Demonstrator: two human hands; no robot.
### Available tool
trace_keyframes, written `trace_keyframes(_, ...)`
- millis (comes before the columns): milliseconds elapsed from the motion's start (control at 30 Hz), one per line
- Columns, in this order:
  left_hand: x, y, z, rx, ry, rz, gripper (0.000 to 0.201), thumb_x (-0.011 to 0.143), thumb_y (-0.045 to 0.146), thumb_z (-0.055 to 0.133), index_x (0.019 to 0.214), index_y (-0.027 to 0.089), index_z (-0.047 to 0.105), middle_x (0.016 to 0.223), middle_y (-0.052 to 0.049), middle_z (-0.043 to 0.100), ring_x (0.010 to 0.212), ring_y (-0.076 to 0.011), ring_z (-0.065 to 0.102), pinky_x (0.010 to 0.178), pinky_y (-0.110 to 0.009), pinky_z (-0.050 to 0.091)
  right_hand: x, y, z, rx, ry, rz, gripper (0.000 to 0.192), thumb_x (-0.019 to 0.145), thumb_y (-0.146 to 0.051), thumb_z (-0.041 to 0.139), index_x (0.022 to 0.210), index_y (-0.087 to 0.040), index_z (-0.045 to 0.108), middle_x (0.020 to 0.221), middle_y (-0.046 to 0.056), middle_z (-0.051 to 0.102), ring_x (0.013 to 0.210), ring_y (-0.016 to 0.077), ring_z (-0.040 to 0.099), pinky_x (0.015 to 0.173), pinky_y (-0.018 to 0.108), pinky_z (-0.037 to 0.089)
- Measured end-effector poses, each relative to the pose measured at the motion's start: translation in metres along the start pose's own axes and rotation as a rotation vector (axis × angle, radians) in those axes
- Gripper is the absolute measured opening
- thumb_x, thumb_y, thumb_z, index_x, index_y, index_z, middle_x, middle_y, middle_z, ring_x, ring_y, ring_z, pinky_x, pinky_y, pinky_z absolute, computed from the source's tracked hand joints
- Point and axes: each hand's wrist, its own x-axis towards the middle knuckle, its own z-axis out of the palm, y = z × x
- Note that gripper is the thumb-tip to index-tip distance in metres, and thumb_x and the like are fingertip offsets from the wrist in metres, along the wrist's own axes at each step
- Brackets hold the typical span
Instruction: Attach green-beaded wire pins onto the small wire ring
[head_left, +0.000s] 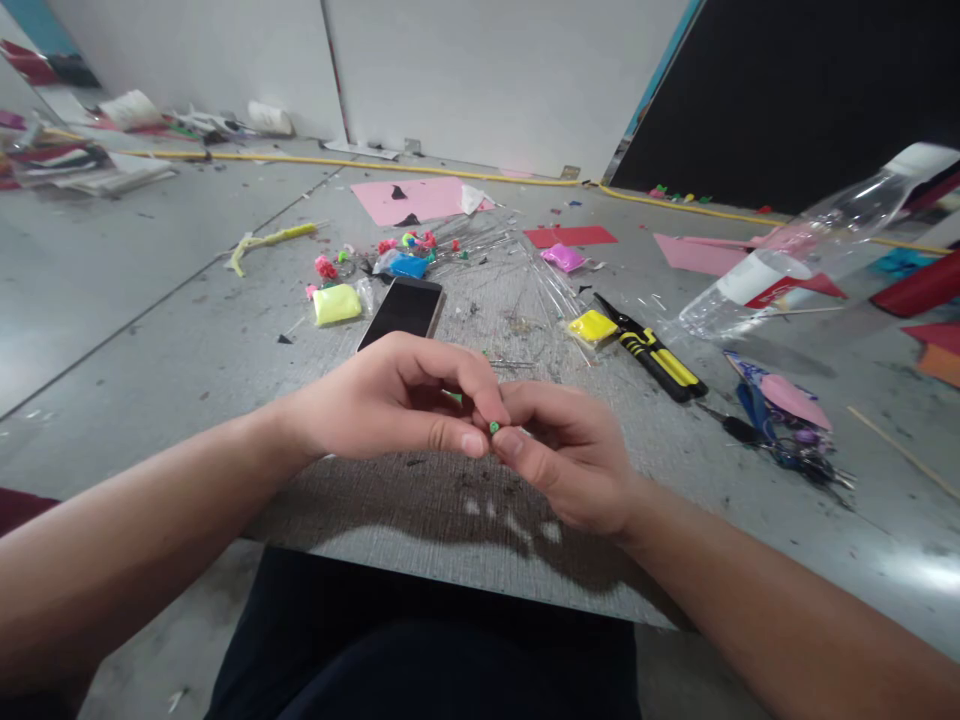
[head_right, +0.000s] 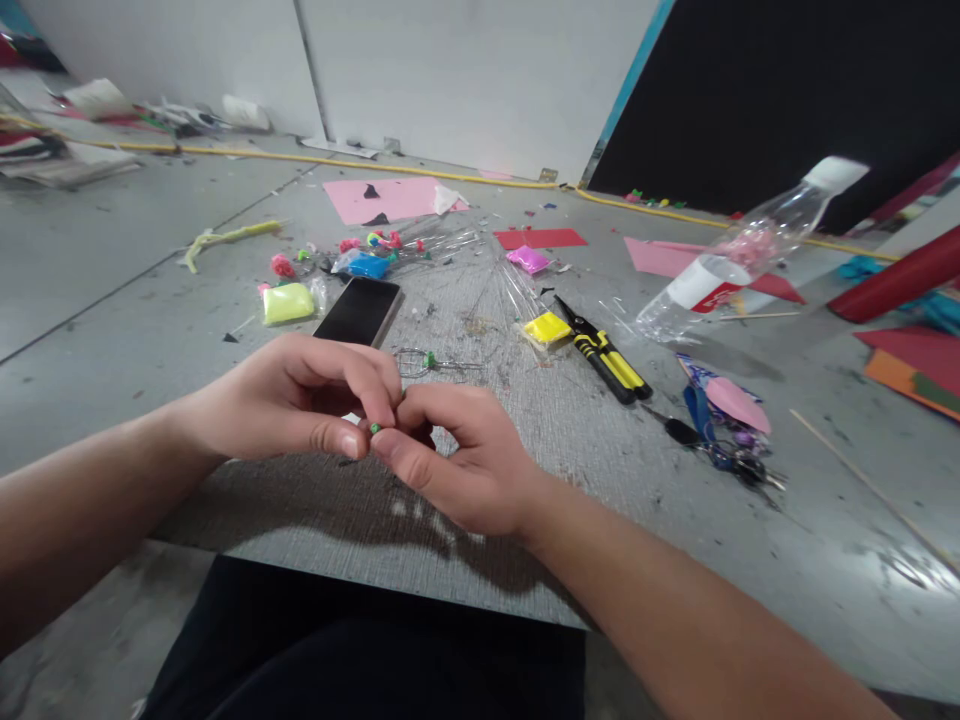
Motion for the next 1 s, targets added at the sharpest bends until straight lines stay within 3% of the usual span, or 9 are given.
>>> trace_keyframes(133, 0.001, 0.000, -0.003, 0.034, -0.014, -0.008, 0.006, 0.079, 0.016, 0.077, 0.081, 0.018, 0.072, 0.081, -0.004, 0.071, 0.076, -0.0160, 0.069, 0.069, -0.027, 0.059, 0.001, 0.001, -0.003, -0.027, -0.036, -0.031, 0.020, 0.091, -0.031, 0.061, 0.074, -0.021, 0.057, 0.065, -0.002, 0.055, 0.061, 0.0122, 0.051, 0.058, 0.028, 0.044)
trace_keyframes(233, 0.002, -0.003, -0.009, 0.200, -0.078, -0.005, 0.003, 0.083, 0.016, 0.071, 0.086, 0.018, 0.071, 0.083, -0.004, 0.071, 0.076, -0.0144, 0.067, 0.069, -0.025, 0.055, 0.001, 0.005, -0.007, -0.030, 0.007, -0.032, 0.021, 0.092, -0.029, 0.059, 0.072, -0.021, 0.058, 0.065, -0.002, 0.055, 0.059, 0.0113, 0.049, 0.057, 0.028, 0.042)
trace_keyframes(367, 0.004, -0.013, -0.015, 0.672, -0.251, -0.035, 0.013, 0.089, 0.016, 0.061, 0.094, 0.019, 0.073, 0.088, -0.005, 0.069, 0.074, -0.0133, 0.064, 0.068, -0.024, 0.050, 0.003, 0.014, -0.012, -0.075, 0.184, 0.095, 0.025, 0.093, -0.027, 0.056, 0.069, -0.020, 0.058, 0.060, -0.003, 0.053, 0.056, 0.0109, 0.047, 0.054, 0.027, 0.038)
trace_keyframes(467, 0.004, -0.019, -0.015, 0.939, -0.315, -0.072, 0.020, 0.091, 0.016, 0.056, 0.097, 0.021, 0.075, 0.091, -0.006, 0.068, 0.076, -0.0154, 0.065, 0.067, -0.025, 0.046, 0.007, 0.023, -0.015, -0.085, 0.233, 0.184, 0.029, 0.093, -0.030, 0.057, 0.065, -0.020, 0.055, 0.056, -0.003, 0.050, 0.054, 0.0103, 0.045, 0.052, 0.026, 0.036)
trace_keyframes(667, 0.006, -0.012, -0.011, 1.044, -0.327, -0.165, 0.026, 0.090, 0.016, 0.054, 0.108, 0.020, 0.073, 0.093, -0.005, 0.066, 0.076, -0.0154, 0.064, 0.067, -0.026, 0.046, 0.012, 0.038, -0.020, -0.155, 0.247, 0.328, 0.030, 0.090, -0.034, 0.060, 0.065, -0.019, 0.053, 0.054, -0.006, 0.045, 0.051, 0.0093, 0.040, 0.050, 0.027, 0.032)
trace_keyframes(733, 0.006, -0.012, -0.012, 1.086, -0.238, -0.146, 0.025, 0.093, 0.019, 0.051, 0.106, 0.018, 0.072, 0.095, -0.007, 0.066, 0.084, -0.0178, 0.065, 0.074, -0.028, 0.049, 0.013, 0.039, -0.021, -0.193, 0.246, 0.362, 0.032, 0.090, -0.036, 0.059, 0.063, -0.019, 0.052, 0.054, -0.006, 0.044, 0.051, 0.0093, 0.040, 0.051, 0.027, 0.031)
trace_keyframes(800, 0.005, -0.016, -0.016, 1.223, -0.021, -0.133, 0.027, 0.096, 0.028, 0.049, 0.107, 0.016, 0.071, 0.103, -0.010, 0.065, 0.095, -0.0230, 0.065, 0.083, -0.034, 0.050, 0.013, 0.039, -0.021, -0.224, 0.243, 0.393, 0.033, 0.089, -0.038, 0.059, 0.063, -0.019, 0.052, 0.054, -0.006, 0.044, 0.052, 0.0095, 0.040, 0.051, 0.027, 0.031)
trace_keyframes(867, 0.002, -0.021, -0.020, 1.381, 0.192, -0.205, 0.036, 0.097, 0.037, 0.049, 0.118, 0.014, 0.066, 0.112, -0.015, 0.062, 0.099, -0.0278, 0.065, 0.087, -0.040, 0.050, 0.013, 0.040, -0.021, -0.235, 0.234, 0.416, 0.032, 0.089, -0.038, 0.059, 0.063, -0.020, 0.052, 0.054, -0.006, 0.044, 0.052, 0.0097, 0.040, 0.052, 0.027, 0.032)
trace_keyframes(1000, -0.002, -0.027, -0.022, 1.467, 0.238, -0.347, 0.043, 0.096, 0.042, 0.051, 0.124, 0.011, 0.059, 0.123, -0.019, 0.056, 0.095, -0.0291, 0.066, 0.085, -0.043, 0.052, 0.013, 0.040, -0.021, -0.232, 0.205, 0.429, 0.032, 0.089, -0.038, 0.058, 0.063, -0.020, 0.051, 0.055, -0.006, 0.044, 0.053, 0.0101, 0.040, 0.054, 0.028, 0.033)
